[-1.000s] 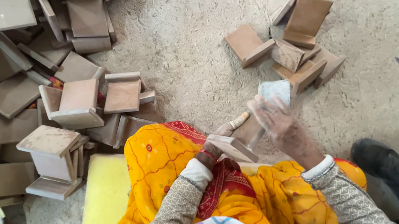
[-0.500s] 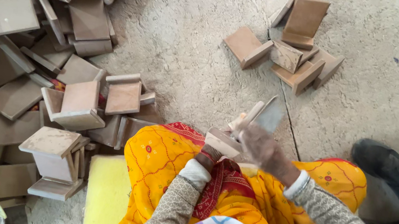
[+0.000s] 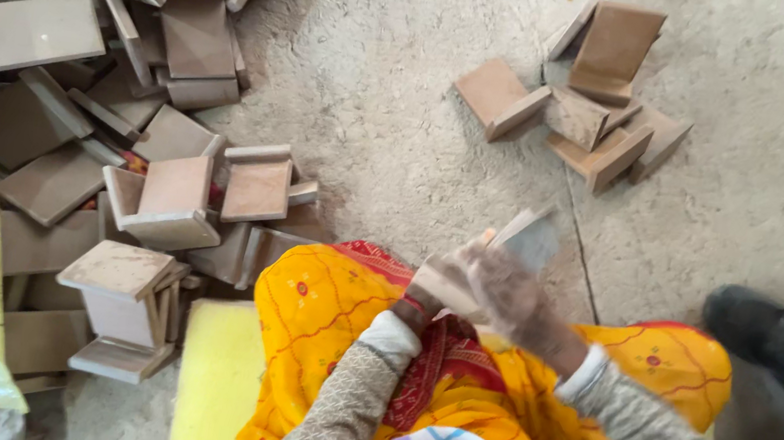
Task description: The person sits on the floor and smooths small wooden pieces one at a time, rubbing each piece with a sanding block by hand. Sanded pieces are set on the floor in a pile beside them while unsanded pieces are taken from a larger pile.
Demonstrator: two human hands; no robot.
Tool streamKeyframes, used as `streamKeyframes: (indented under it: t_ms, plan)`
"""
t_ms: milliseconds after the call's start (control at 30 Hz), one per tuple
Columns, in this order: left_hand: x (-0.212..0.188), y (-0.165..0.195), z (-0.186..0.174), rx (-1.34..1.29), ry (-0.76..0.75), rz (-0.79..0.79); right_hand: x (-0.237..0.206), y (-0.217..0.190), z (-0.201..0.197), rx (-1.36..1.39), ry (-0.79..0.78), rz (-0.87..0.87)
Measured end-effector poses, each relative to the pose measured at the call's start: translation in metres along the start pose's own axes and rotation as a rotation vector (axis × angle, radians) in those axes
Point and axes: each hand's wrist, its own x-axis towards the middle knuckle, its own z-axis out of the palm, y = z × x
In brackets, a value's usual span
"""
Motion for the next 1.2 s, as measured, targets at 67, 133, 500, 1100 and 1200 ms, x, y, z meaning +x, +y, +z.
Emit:
streamKeyframes:
  t_ms: [67, 133, 500, 1100, 1200]
  plan:
    - [0.000, 0.005, 0.004, -0.246, 0.036, -0.063, -0.002, 0.001, 0.014, -0.007, -0.396, 0.190]
    - [-0.001, 0.012, 0.007, -0.477, 0.058, -0.127, -0.008, 0.008, 0.030, 0.167, 0.334, -0.160]
    - [0.018, 0.032, -0.008, -1.189, 0.034, -0.539, -0.013, 0.035, -0.008, 0.501, 0.699, -0.122]
    - [0.026, 0.055, -0.027, -1.385, 0.246, -0.186, -0.039, -0.031, 0.011, 0.651, 0.506, 0.029]
    - [0.029, 0.049, -0.027, -1.325, 0.266, -0.206, -0.030, -0.018, 0.025, 0.506, 0.562, 0.101]
